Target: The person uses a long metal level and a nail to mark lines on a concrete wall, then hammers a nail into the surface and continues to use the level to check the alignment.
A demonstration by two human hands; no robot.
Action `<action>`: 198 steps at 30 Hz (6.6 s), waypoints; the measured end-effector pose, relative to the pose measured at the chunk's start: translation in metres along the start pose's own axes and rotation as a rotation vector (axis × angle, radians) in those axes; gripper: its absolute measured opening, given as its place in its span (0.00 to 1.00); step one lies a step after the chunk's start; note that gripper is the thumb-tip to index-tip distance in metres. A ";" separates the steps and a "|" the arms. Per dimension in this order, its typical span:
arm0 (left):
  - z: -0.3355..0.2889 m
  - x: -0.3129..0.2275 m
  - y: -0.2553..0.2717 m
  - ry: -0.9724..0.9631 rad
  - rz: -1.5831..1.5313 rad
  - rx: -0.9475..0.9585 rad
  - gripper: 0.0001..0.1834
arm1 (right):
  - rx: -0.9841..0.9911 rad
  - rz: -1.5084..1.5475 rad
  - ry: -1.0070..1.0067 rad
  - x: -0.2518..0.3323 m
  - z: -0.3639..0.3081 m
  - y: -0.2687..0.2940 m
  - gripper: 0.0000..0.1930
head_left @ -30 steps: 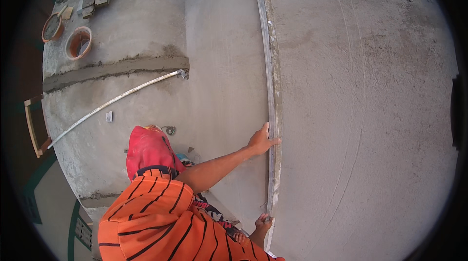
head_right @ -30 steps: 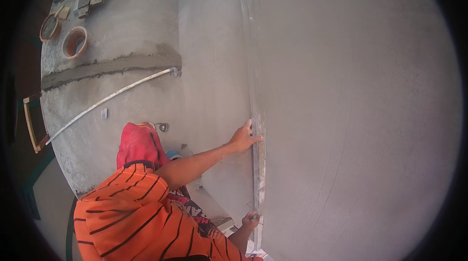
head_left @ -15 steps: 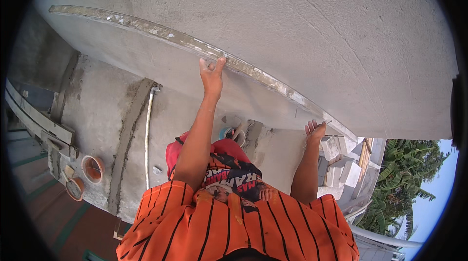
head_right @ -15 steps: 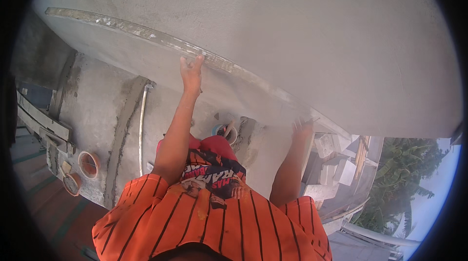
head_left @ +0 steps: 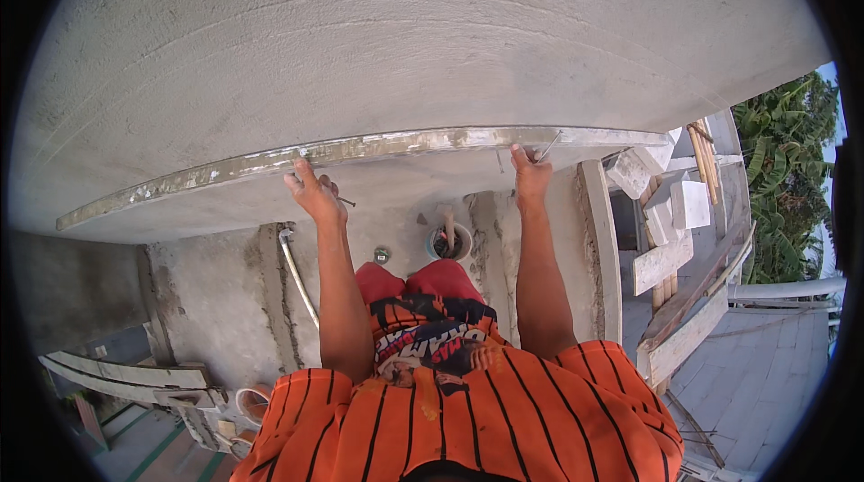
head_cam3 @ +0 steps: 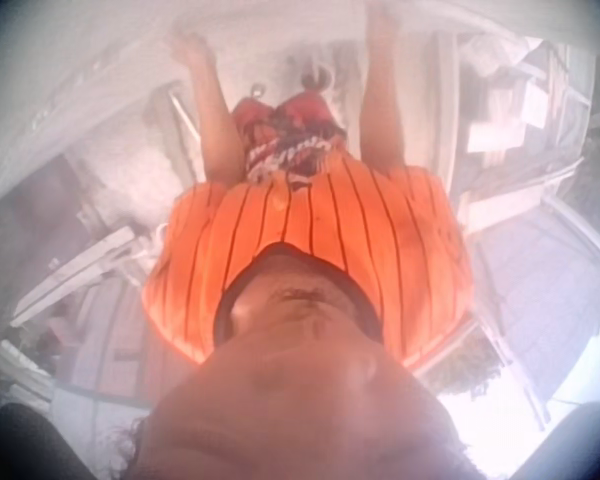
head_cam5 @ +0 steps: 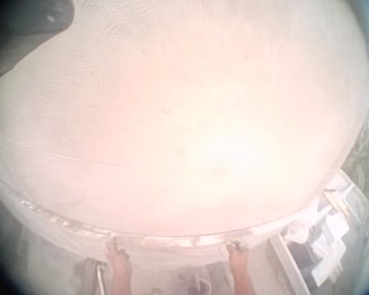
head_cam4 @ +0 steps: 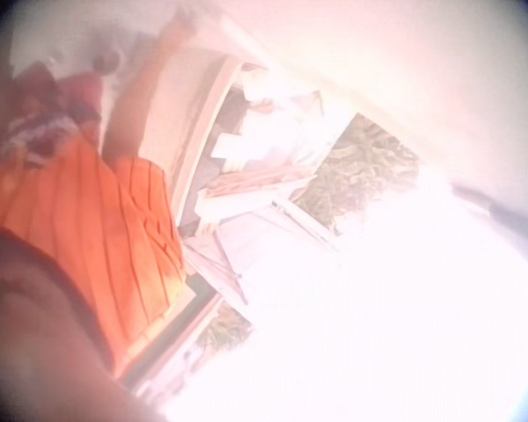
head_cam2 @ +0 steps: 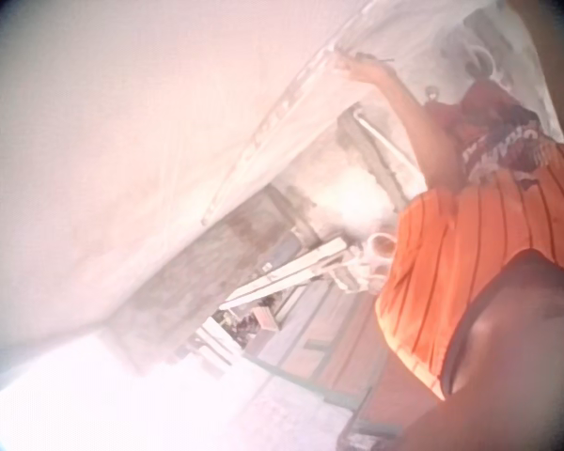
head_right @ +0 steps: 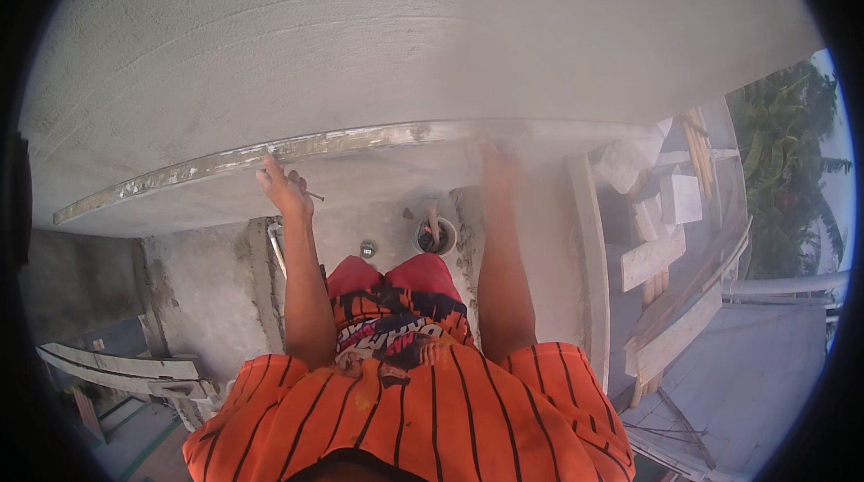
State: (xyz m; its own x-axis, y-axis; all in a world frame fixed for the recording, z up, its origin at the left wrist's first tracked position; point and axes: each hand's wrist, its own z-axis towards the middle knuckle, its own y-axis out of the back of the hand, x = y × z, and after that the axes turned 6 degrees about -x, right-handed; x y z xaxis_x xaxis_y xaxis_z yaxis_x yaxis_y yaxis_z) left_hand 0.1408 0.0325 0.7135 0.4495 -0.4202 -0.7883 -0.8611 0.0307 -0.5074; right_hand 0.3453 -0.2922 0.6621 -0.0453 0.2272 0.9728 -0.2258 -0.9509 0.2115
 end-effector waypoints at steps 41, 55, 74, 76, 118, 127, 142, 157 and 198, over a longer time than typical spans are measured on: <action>-0.002 0.028 -0.081 -0.186 -0.144 -0.502 0.39 | -0.127 -0.607 0.257 0.066 -0.014 0.072 0.17; 0.009 0.037 -0.085 -0.179 -0.151 -0.644 0.35 | -0.256 -0.020 -0.135 -0.035 0.113 0.254 0.12; 0.021 0.033 -0.077 -0.249 -0.126 -0.864 0.27 | -0.552 -0.720 -0.086 0.023 0.330 0.299 0.14; 0.021 0.035 -0.083 -0.233 -0.114 -0.866 0.26 | -0.623 -0.777 -0.086 0.012 0.339 0.314 0.12; -0.023 0.027 -0.111 -0.141 -0.139 -0.691 0.34 | 0.078 -0.580 0.081 0.126 -0.046 -0.018 0.10; -0.013 0.022 -0.102 -0.126 -0.171 -0.745 0.31 | -0.344 -0.403 0.204 0.085 0.082 0.120 0.10; -0.003 0.023 -0.099 -0.158 -0.129 -0.826 0.28 | -0.737 -0.768 0.010 0.001 0.354 0.276 0.15; 0.018 0.045 -0.070 -0.091 -0.036 -0.512 0.41 | -0.335 -0.960 0.254 0.069 0.028 0.019 0.16; 0.018 0.032 -0.079 -0.200 0.218 -0.873 0.14 | -0.875 0.445 -0.057 -0.105 0.370 0.267 0.16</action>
State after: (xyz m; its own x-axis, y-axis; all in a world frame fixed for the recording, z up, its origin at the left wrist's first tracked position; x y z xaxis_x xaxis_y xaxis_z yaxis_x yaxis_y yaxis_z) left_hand 0.2276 0.0323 0.7221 0.2186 -0.3182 -0.9225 -0.7689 -0.6383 0.0379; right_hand 0.6494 -0.6474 0.6514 -0.2594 -0.1461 0.9547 -0.8417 -0.4504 -0.2976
